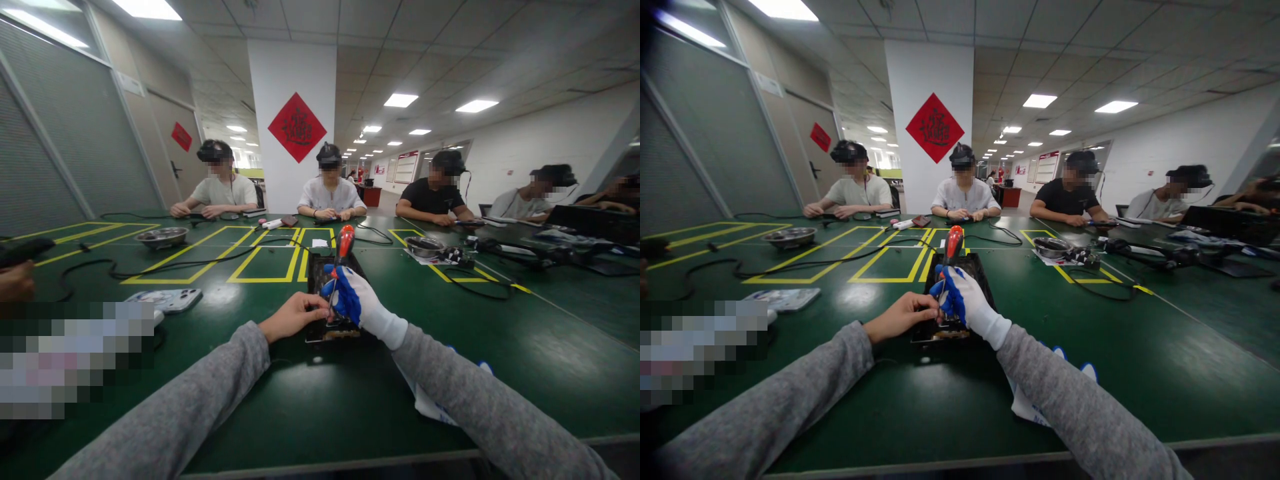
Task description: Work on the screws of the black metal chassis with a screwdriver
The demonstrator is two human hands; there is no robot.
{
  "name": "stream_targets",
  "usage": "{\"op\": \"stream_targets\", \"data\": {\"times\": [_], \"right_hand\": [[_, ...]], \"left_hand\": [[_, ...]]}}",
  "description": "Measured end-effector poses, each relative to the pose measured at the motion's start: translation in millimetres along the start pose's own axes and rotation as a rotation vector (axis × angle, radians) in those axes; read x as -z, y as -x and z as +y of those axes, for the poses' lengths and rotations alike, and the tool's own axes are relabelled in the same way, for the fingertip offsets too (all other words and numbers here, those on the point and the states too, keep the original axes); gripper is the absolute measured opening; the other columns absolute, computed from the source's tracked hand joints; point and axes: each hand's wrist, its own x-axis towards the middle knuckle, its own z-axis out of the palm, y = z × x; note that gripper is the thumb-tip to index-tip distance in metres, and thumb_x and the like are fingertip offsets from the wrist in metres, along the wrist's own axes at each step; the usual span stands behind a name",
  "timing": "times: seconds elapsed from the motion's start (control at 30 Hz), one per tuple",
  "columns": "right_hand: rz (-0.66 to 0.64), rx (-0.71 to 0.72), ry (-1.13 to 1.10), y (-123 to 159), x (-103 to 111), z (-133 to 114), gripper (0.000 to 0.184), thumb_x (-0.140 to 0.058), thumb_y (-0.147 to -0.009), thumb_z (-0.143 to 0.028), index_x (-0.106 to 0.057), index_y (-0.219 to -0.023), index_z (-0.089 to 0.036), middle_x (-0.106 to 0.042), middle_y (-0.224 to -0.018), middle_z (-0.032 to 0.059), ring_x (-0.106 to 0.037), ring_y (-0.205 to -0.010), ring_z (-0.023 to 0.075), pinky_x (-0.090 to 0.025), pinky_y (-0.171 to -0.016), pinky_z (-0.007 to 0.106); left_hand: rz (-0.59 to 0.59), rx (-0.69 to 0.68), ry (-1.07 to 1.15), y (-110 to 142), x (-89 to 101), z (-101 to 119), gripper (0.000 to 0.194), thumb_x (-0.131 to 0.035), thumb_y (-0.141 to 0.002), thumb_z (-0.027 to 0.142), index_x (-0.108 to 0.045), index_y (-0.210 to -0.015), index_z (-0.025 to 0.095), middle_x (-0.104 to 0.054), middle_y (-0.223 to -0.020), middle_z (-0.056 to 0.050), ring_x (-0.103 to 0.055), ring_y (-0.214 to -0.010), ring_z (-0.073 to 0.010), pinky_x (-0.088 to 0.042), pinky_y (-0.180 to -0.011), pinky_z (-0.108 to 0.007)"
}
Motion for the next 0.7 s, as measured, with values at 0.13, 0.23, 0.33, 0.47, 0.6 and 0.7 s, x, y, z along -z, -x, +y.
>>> {"op": "stream_targets", "data": {"times": [0.13, 0.23, 0.33, 0.47, 0.6, 0.7], "right_hand": [[0.002, 0.019, 0.004, -3.6, 6.5, 3.8, 0.040, -0.052, -0.076, -0.046, -0.051, -0.103, -0.017, -0.060, -0.066, -0.0001, -0.053, -0.040, 0.0089, -0.042, -0.036, 0.020], [0.029, 0.090, 0.027, -2.5, 6.7, 5.1, 0.038, -0.053, -0.076, -0.045, -0.053, -0.102, -0.018, -0.059, -0.065, -0.0010, -0.050, -0.040, 0.0064, -0.041, -0.037, 0.018], [0.024, 0.110, 0.047, -0.8, 4.6, 4.7, 0.038, -0.053, -0.075, -0.046, -0.053, -0.102, -0.018, -0.059, -0.065, -0.0012, -0.050, -0.040, 0.0059, -0.041, -0.038, 0.018], [0.002, 0.071, 0.055, -0.1, 3.9, 3.6, 0.040, -0.054, -0.075, -0.046, -0.051, -0.105, -0.020, -0.061, -0.068, -0.0002, -0.051, -0.040, 0.0072, -0.042, -0.038, 0.019], [-0.031, 0.023, 0.047, 0.4, 6.2, 2.6, 0.040, -0.051, -0.076, -0.047, -0.051, -0.105, -0.019, -0.063, -0.072, 0.0024, -0.052, -0.040, 0.0089, -0.043, -0.037, 0.022], [-0.013, 0.052, 0.060, 1.9, 5.8, 1.0, 0.040, -0.052, -0.076, -0.046, -0.051, -0.104, -0.018, -0.063, -0.071, 0.0022, -0.051, -0.040, 0.0075, -0.041, -0.036, 0.019]], "left_hand": [[-0.058, -0.023, 0.001, 0.0, 1.1, 1.1, 0.033, -0.049, -0.080, 0.039, -0.063, -0.078, 0.010, -0.063, -0.081, -0.006, -0.056, -0.077, -0.0141, -0.041, -0.077, -0.026], [-0.026, 0.001, 0.021, -0.6, -0.9, 0.3, 0.031, -0.050, -0.079, 0.039, -0.061, -0.079, 0.011, -0.063, -0.080, -0.005, -0.056, -0.076, -0.0139, -0.042, -0.075, -0.026], [0.051, 0.029, 0.047, -0.8, -3.8, -1.9, 0.028, -0.055, -0.076, 0.039, -0.057, -0.078, 0.011, -0.062, -0.073, -0.003, -0.056, -0.069, -0.0125, -0.042, -0.070, -0.025], [0.048, 0.034, 0.062, -0.1, -4.4, -4.1, 0.029, -0.056, -0.075, 0.039, -0.058, -0.075, 0.010, -0.063, -0.072, -0.005, -0.056, -0.067, -0.0121, -0.042, -0.067, -0.024], [-0.029, 0.026, 0.082, 0.6, -2.8, -2.4, 0.032, -0.051, -0.079, 0.040, -0.061, -0.079, 0.010, -0.064, -0.078, -0.007, -0.056, -0.072, -0.0128, -0.043, -0.070, -0.024], [-0.016, 0.038, 0.109, 0.7, -3.3, 0.0, 0.031, -0.051, -0.079, 0.040, -0.060, -0.081, 0.010, -0.064, -0.079, -0.007, -0.057, -0.073, -0.0135, -0.043, -0.072, -0.026]]}}
